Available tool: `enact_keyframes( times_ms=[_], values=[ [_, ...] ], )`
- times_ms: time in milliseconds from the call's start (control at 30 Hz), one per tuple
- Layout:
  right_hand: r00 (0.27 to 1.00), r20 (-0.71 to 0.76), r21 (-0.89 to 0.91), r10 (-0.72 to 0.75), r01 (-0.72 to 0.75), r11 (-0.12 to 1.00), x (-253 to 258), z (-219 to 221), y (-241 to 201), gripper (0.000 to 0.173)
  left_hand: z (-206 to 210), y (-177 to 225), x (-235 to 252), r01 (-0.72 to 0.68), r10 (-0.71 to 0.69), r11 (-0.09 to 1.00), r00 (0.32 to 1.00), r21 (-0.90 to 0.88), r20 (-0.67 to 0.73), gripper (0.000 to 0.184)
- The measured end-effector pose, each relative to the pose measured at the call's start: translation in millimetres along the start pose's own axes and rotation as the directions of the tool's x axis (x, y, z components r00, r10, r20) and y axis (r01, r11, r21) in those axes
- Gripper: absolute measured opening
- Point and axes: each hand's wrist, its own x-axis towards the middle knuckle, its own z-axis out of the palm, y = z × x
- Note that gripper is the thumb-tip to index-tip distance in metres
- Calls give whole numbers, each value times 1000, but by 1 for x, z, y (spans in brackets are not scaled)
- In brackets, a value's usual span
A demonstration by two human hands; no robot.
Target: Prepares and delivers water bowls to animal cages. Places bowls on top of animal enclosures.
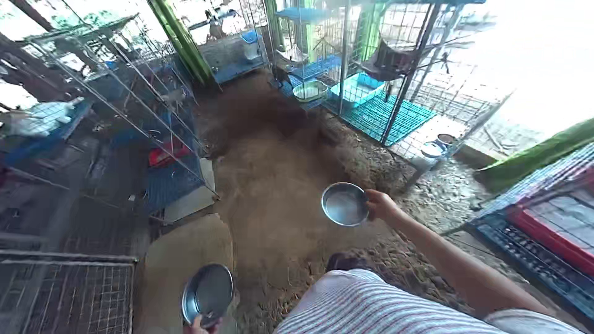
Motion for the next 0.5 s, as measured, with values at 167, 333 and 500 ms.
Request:
enact_keyframes(
  times_ms=[167,333,500],
  values=[
    [996,-77,1,44,-44,999,109,3,-33,37,120,60,128,-14,14,1000,996,6,83,38],
    [989,-141,-74,35,-46,996,246,11,-57,35,244,99,236,14,-9,999,996,-51,91,37],
    [988,-149,-83,43,-55,995,397,22,-115,36,351,143,335,54,-49,995,997,-80,63,35]
  ],
)
